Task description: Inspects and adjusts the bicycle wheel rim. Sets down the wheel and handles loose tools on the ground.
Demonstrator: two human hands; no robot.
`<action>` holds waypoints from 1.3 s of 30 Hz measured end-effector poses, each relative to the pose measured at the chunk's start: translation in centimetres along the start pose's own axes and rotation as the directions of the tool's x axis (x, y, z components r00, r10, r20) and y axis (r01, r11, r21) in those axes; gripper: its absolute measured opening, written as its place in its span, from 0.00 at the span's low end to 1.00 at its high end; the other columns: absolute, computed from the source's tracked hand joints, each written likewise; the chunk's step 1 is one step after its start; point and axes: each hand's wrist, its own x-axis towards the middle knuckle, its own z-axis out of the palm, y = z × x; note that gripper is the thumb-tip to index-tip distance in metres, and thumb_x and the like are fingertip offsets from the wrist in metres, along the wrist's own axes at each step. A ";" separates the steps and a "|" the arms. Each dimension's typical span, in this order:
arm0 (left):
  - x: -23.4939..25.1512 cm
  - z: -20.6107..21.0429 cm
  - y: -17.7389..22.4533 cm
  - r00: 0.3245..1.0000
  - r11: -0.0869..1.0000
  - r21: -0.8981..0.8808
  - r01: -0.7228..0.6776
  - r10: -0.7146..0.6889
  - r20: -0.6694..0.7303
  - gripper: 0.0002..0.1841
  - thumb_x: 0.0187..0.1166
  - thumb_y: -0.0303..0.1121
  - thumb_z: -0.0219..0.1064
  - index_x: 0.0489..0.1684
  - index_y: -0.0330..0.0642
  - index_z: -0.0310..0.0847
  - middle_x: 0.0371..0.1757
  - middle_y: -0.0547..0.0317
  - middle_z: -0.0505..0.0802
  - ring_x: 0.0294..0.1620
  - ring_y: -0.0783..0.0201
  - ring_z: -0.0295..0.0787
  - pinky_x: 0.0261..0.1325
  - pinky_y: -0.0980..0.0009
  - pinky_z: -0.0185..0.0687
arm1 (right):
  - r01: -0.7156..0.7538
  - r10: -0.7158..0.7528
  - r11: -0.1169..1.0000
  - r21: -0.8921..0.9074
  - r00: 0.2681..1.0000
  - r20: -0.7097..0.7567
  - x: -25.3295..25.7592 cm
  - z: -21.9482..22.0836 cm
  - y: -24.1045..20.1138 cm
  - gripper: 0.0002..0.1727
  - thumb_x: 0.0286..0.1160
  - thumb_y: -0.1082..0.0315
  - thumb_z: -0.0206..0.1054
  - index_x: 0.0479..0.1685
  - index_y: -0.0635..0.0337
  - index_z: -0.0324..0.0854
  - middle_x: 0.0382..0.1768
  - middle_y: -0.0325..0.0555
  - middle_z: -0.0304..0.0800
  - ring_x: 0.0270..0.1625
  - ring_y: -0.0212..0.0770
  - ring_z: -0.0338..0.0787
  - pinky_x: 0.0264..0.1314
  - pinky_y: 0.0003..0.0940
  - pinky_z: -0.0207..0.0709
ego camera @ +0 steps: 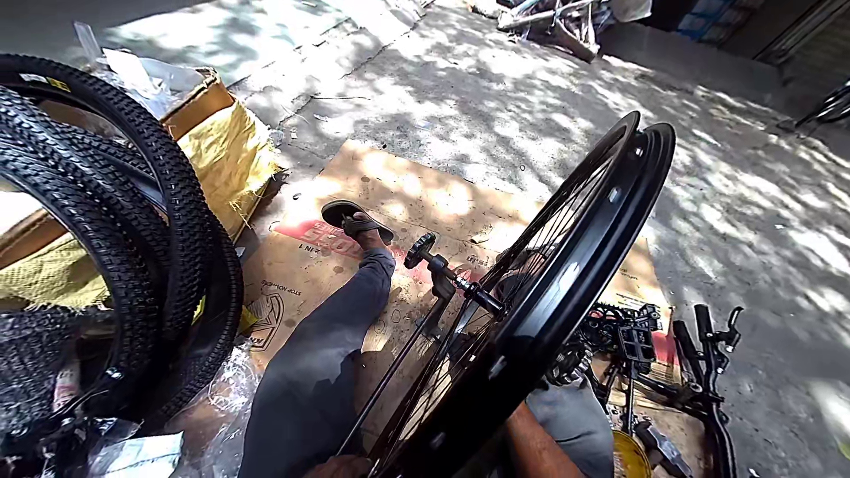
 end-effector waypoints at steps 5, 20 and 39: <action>-0.2 0.3 -0.4 1.000 1.000 0.011 0.005 -0.005 0.023 0.19 0.74 0.45 0.76 0.47 0.36 0.90 0.44 0.45 0.97 0.44 0.55 0.97 0.47 0.57 0.92 | 0.299 -0.301 0.953 0.042 0.946 0.123 2.2 -1.7 3.9 0.22 0.93 0.60 0.51 0.67 0.71 0.77 0.60 0.60 0.87 0.62 0.46 0.87 0.61 0.37 0.82; 0.6 -0.6 0.8 0.982 0.989 -0.089 -0.115 0.100 -0.157 0.30 0.72 0.53 0.76 0.57 0.33 0.85 0.49 0.39 0.93 0.51 0.53 0.92 0.56 0.61 0.88 | 0.033 -0.032 0.999 -0.018 0.998 0.054 3.0 -1.2 2.4 0.19 0.95 0.67 0.48 0.74 0.67 0.71 0.66 0.56 0.82 0.65 0.44 0.82 0.69 0.38 0.74; 0.1 0.2 0.1 0.967 0.983 0.122 0.134 -0.157 0.202 0.22 0.80 0.50 0.69 0.51 0.37 0.90 0.47 0.44 0.97 0.49 0.48 0.96 0.52 0.49 0.90 | 0.063 -0.064 0.995 0.080 0.998 0.010 2.4 -0.6 2.3 0.20 0.95 0.61 0.48 0.71 0.65 0.74 0.61 0.55 0.85 0.60 0.44 0.84 0.64 0.39 0.76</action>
